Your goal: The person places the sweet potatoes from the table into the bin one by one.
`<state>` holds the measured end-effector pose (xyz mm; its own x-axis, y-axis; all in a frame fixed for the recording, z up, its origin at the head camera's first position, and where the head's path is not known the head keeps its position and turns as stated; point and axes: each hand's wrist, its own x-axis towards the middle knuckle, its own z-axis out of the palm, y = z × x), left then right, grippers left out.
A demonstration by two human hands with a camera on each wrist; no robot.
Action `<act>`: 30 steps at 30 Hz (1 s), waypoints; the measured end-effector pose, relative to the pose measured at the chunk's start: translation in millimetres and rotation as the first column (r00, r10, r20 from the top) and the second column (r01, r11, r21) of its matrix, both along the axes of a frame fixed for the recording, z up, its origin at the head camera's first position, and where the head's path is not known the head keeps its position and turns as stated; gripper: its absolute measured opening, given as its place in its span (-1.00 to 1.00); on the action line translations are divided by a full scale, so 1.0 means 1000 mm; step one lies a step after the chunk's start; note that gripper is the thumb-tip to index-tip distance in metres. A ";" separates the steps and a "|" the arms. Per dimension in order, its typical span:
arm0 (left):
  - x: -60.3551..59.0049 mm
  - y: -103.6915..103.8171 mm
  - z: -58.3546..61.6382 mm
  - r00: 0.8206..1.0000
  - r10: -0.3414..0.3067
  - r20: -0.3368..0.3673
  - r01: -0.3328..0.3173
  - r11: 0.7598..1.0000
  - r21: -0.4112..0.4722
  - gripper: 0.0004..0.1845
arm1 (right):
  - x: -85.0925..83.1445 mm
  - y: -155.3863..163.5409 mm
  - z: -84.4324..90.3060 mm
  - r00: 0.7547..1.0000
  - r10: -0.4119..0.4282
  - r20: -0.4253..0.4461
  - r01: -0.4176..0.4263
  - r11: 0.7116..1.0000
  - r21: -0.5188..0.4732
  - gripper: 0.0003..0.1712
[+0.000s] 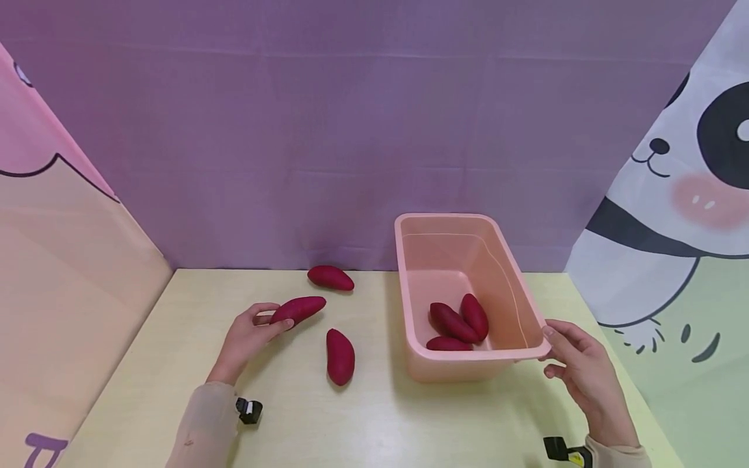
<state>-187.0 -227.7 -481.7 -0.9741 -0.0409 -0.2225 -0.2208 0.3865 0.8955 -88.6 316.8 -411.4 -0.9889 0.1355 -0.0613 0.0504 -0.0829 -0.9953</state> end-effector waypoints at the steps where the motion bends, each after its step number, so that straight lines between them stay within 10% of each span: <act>1: -0.001 0.002 0.003 1.000 0.000 -0.006 0.000 1.000 0.015 -0.20 | 0.000 0.000 0.000 1.000 0.000 0.000 0.000 1.000 0.001 -0.86; 18: -0.023 0.055 0.064 0.983 -0.073 -0.170 0.102 0.981 0.166 -0.32 | 0.001 -0.001 -0.001 1.000 0.006 -0.012 -0.006 1.000 -0.015 -0.83; 30: -0.045 0.119 0.128 0.948 -0.177 -0.264 0.189 0.982 0.020 -0.38 | 0.001 -0.002 0.001 1.000 0.010 -0.006 -0.011 1.000 -0.015 -0.84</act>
